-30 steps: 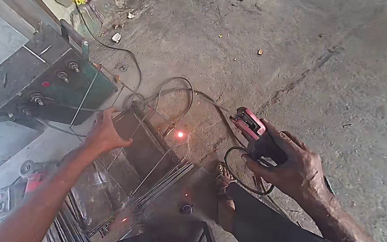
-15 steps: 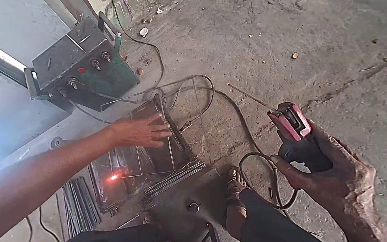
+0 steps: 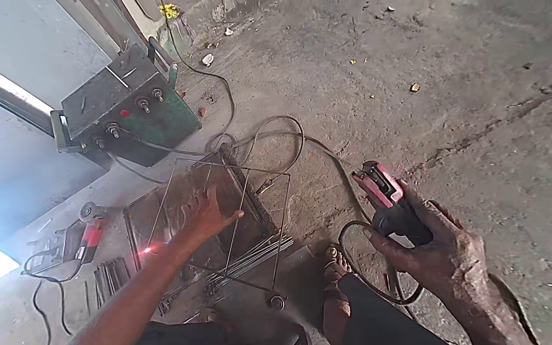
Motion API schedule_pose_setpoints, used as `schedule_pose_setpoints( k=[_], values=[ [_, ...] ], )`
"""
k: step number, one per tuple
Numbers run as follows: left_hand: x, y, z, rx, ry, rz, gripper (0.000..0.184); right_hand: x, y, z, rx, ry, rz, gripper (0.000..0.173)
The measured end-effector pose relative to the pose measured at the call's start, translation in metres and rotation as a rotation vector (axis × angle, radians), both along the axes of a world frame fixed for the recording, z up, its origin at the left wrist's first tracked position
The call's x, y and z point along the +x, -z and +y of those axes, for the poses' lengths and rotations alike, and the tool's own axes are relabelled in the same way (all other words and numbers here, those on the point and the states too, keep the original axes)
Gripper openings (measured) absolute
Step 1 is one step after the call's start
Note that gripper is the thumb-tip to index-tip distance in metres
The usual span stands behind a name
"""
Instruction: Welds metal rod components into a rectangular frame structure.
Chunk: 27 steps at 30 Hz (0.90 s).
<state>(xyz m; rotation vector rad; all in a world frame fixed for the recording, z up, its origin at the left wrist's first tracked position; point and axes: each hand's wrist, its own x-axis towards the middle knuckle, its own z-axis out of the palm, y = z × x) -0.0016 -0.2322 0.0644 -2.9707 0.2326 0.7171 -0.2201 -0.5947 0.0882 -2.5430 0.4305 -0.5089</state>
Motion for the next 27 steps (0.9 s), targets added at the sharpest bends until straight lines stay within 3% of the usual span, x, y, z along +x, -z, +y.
schedule_pose_setpoints(
  k=[9,15,21,27],
  values=[
    [0.005,-0.003,-0.016,-0.117,-0.064,-0.087,0.137,0.004,0.003,0.005,-0.060,-0.042,-0.004,0.089],
    [0.026,-0.004,-0.010,-0.250,0.250,-0.156,0.130,0.024,0.000,0.002,-0.089,-0.085,0.021,0.089],
    [0.026,0.009,-0.010,-0.293,0.481,0.007,0.125,0.063,-0.003,0.010,-0.093,-0.152,0.035,0.087],
    [0.025,0.004,0.004,-0.265,0.368,0.052,0.134,0.113,0.005,0.024,-0.092,-0.192,0.097,0.088]
  ],
)
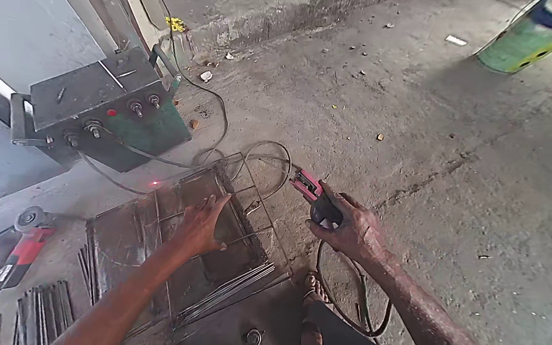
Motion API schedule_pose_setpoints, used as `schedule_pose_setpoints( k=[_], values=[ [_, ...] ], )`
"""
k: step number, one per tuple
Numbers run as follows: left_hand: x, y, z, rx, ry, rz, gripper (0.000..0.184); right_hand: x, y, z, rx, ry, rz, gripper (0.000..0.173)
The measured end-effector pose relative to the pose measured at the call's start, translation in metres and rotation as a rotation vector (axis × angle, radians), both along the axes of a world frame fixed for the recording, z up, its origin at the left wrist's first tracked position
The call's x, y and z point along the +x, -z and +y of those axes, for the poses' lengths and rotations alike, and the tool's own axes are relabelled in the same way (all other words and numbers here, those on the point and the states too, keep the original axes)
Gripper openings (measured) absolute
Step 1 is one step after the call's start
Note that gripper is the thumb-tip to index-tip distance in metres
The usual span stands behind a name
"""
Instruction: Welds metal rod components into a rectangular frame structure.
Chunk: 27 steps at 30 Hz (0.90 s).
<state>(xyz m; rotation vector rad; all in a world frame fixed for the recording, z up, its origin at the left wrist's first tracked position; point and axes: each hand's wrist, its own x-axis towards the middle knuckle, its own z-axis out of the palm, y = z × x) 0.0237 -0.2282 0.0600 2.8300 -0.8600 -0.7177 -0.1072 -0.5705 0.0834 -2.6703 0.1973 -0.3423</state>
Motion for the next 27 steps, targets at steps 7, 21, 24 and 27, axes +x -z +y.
schedule_pose_setpoints(
  k=[7,21,24,27],
  values=[
    [0.000,0.002,0.013,0.052,-0.051,0.090,0.112,0.053,0.007,0.019,-0.105,-0.031,0.014,0.086],
    [0.000,0.000,0.009,0.080,-0.067,0.102,0.104,0.079,0.014,0.043,-0.127,-0.042,0.055,0.083],
    [-0.001,0.000,0.009,0.084,-0.069,0.097,0.103,0.080,0.015,0.044,-0.133,-0.050,0.062,0.082],
    [-0.001,0.000,0.009,0.083,-0.063,0.096,0.106,0.081,0.017,0.043,-0.139,-0.052,0.059,0.083]
  ],
)
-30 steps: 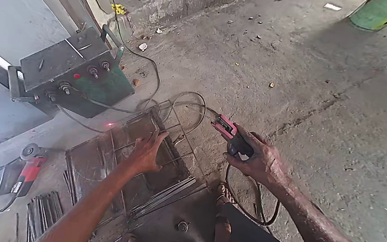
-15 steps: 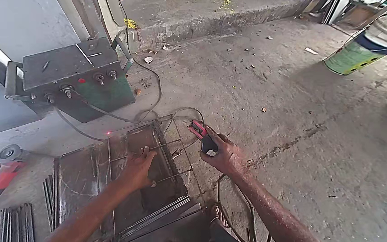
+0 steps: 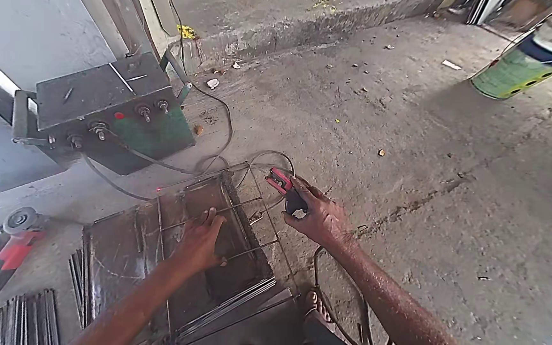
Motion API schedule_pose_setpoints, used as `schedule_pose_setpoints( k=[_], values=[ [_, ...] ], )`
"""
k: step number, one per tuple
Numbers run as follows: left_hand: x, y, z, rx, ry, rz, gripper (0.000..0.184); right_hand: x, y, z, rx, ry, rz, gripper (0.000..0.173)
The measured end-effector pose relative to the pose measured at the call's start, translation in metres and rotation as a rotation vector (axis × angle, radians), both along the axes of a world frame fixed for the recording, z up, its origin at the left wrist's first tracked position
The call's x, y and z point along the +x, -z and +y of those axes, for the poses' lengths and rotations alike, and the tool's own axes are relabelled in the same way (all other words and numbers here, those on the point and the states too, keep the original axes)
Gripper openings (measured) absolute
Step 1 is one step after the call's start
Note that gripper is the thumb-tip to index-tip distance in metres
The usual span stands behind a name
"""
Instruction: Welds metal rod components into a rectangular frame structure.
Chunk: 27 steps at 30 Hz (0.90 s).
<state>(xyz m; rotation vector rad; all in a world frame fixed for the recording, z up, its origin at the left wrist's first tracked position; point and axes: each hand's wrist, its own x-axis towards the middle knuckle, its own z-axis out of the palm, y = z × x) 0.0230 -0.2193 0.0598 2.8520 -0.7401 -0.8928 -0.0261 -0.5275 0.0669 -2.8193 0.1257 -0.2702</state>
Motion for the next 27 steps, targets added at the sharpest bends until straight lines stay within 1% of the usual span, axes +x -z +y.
schedule_pose_setpoints(
  k=[1,3,6,9,11,14,17,21,23,25,27],
  values=[
    [-0.0005,-0.0004,0.0012,-0.014,0.007,-0.001,0.108,0.0001,0.0009,-0.0005,0.001,-0.003,0.007,0.084],
    [-0.0013,0.0036,0.0051,-0.058,0.036,-0.045,0.107,0.0005,0.0013,-0.0012,0.002,0.007,0.027,0.085],
    [-0.0004,-0.0024,-0.0007,-0.015,-0.002,0.005,0.105,-0.0003,-0.0005,-0.0012,0.014,0.005,0.021,0.083],
    [-0.0014,0.0030,0.0029,-0.054,0.013,-0.049,0.105,-0.0008,0.0026,-0.0027,0.009,-0.003,-0.007,0.084],
    [-0.0014,0.0036,0.0042,-0.070,0.015,-0.042,0.106,-0.0013,0.0026,-0.0031,0.002,0.000,-0.022,0.083],
    [-0.0019,0.0049,0.0084,-0.112,0.028,-0.055,0.107,-0.0013,0.0022,-0.0040,0.015,0.008,0.030,0.086],
    [-0.0014,0.0043,0.0065,-0.072,0.029,-0.053,0.107,-0.0012,0.0046,-0.0046,0.018,0.004,0.013,0.085],
    [-0.0020,0.0041,0.0068,-0.098,0.024,-0.060,0.110,-0.0019,0.0023,-0.0040,0.012,-0.003,-0.002,0.084],
    [-0.0005,0.0020,0.0040,-0.048,0.014,-0.036,0.108,-0.0017,0.0018,-0.0035,0.008,-0.003,-0.004,0.083],
    [-0.0011,0.0031,0.0055,-0.080,0.013,-0.052,0.108,-0.0021,0.0019,-0.0030,0.011,-0.001,-0.013,0.085],
    [-0.0019,0.0022,0.0016,-0.065,-0.018,-0.038,0.103,-0.0049,0.0027,-0.0017,0.047,-0.001,-0.044,0.084]
  ],
)
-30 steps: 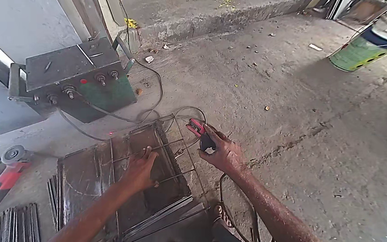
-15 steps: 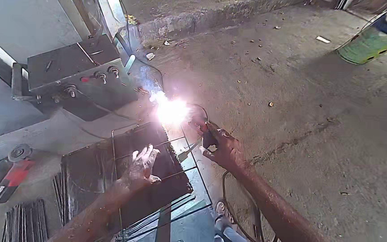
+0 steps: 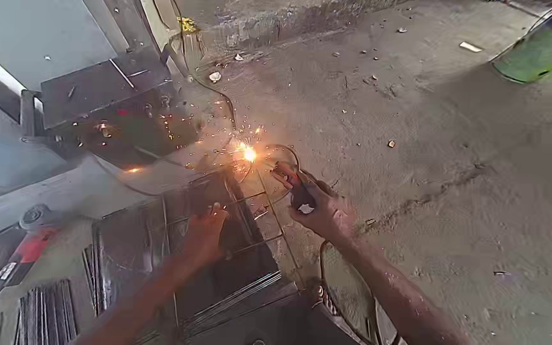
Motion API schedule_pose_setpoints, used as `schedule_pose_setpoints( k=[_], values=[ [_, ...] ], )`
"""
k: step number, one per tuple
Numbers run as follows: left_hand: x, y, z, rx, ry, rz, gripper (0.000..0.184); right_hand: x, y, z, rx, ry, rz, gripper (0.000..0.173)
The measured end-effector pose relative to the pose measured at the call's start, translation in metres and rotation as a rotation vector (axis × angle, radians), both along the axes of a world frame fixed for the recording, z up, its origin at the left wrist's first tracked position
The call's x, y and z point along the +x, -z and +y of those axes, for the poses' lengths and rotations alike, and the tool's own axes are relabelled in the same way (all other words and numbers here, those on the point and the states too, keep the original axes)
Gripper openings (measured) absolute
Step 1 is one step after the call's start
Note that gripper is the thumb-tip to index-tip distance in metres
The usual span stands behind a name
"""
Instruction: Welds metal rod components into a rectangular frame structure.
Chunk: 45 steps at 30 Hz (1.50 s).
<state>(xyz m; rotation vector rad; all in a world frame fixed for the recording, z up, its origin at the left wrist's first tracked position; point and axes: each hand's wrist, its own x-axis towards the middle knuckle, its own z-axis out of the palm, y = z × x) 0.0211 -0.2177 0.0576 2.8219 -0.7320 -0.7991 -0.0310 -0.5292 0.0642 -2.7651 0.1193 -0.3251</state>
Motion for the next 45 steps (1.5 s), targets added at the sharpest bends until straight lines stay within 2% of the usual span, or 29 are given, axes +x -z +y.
schedule_pose_setpoints(
  k=[6,15,21,35,39,45],
  values=[
    [0.002,-0.001,-0.002,0.052,-0.009,0.023,0.104,-0.013,-0.003,-0.003,0.010,0.016,-0.053,0.081],
    [0.001,0.004,0.000,0.028,0.014,-0.020,0.101,-0.082,-0.013,-0.014,0.004,0.003,-0.046,0.080],
    [0.001,0.001,-0.003,0.057,0.006,-0.019,0.101,-0.107,-0.016,-0.018,-0.014,0.007,-0.006,0.082],
    [0.001,0.005,-0.002,0.042,0.016,-0.045,0.100,-0.110,-0.010,-0.018,0.003,-0.016,0.035,0.082],
    [-0.001,0.018,0.011,-0.116,0.086,-0.176,0.103,-0.109,-0.010,-0.016,0.004,-0.010,0.068,0.082],
    [0.000,0.020,0.012,-0.122,0.071,-0.161,0.104,-0.111,-0.005,-0.018,0.017,-0.011,0.059,0.083]
  ],
)
